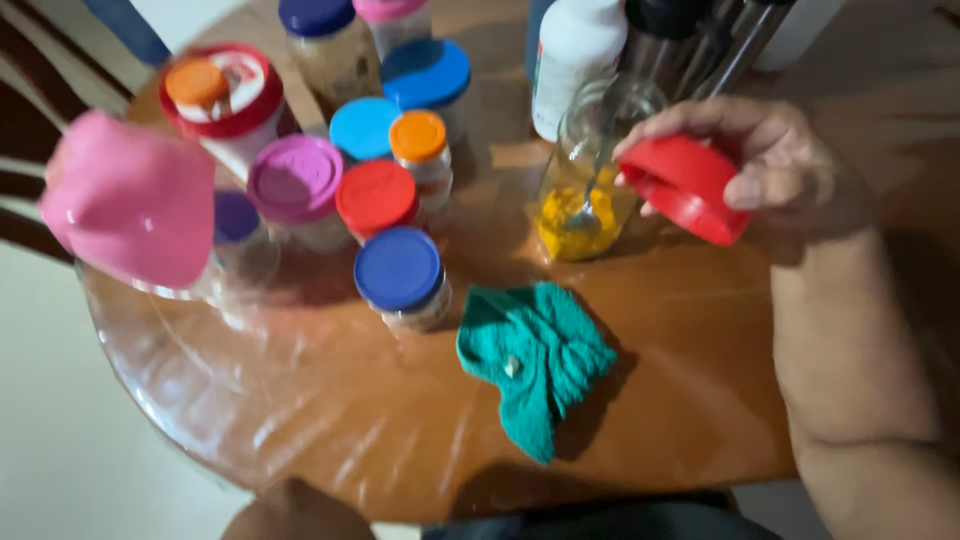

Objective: The person wipes the exterior of several plastic and glass containers with a green cloth, opens and closes lids, and rearranges items on a wooden table. The person handles a white bottle with a green lid, a glass jar with a red lid, a glass jar with a blue lid, and a clear jar with a pink owl-shaped lid, cleaning each before placing them back on the table.

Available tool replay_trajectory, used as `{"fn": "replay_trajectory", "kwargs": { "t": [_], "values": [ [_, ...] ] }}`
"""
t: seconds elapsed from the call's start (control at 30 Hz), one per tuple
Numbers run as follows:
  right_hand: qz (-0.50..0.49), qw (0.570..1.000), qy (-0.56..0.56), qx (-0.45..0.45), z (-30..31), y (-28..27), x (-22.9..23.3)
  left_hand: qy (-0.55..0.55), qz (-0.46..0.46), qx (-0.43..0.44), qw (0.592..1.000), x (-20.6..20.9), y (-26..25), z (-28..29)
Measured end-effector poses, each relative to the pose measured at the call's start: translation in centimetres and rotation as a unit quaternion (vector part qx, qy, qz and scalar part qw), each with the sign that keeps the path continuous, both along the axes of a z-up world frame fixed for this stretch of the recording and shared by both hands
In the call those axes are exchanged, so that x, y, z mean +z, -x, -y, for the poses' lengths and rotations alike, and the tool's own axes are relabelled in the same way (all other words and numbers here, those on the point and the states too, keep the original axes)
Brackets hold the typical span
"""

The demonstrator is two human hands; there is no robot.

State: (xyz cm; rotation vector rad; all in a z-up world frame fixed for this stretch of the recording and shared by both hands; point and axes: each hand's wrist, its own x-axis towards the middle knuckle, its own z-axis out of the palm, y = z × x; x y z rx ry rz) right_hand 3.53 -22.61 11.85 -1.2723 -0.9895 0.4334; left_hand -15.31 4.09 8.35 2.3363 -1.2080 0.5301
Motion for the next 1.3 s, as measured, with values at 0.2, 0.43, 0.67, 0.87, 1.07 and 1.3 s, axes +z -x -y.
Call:
{"fn": "replay_trajectory", "kwargs": {
  "t": [0.2, 0.43, 0.67, 0.87, 1.07, 1.3],
  "values": [
    [-0.007, 1.000, 0.017, -0.002, 0.9, 0.4, 0.0, 0.062, 0.034, -0.039, 0.997, 2.5, 2.8, -0.4],
    [0.008, 1.000, 0.020, -0.003, 2.7, 0.3, -0.3, 0.102, -0.010, -0.040, 0.994, 4.4, 3.4, 2.1],
    [0.027, 0.999, 0.019, 0.028, 4.3, -0.4, 0.9, 0.151, -0.178, -0.214, 0.949, 5.0, 4.5, -0.8],
    [0.023, 0.999, 0.004, 0.026, 3.3, 0.7, -0.3, 0.195, -0.295, -0.266, 0.897, 5.8, 5.7, -2.3],
    [0.027, 0.999, 0.028, 0.007, 3.0, 1.1, 0.4, 0.230, -0.352, -0.272, 0.866, 6.1, 4.4, -3.1],
    [0.028, 1.000, -0.004, -0.004, 1.9, 2.1, 1.7, 0.329, -0.429, -0.185, 0.821, 5.9, 3.3, -4.0]
  ]
}}
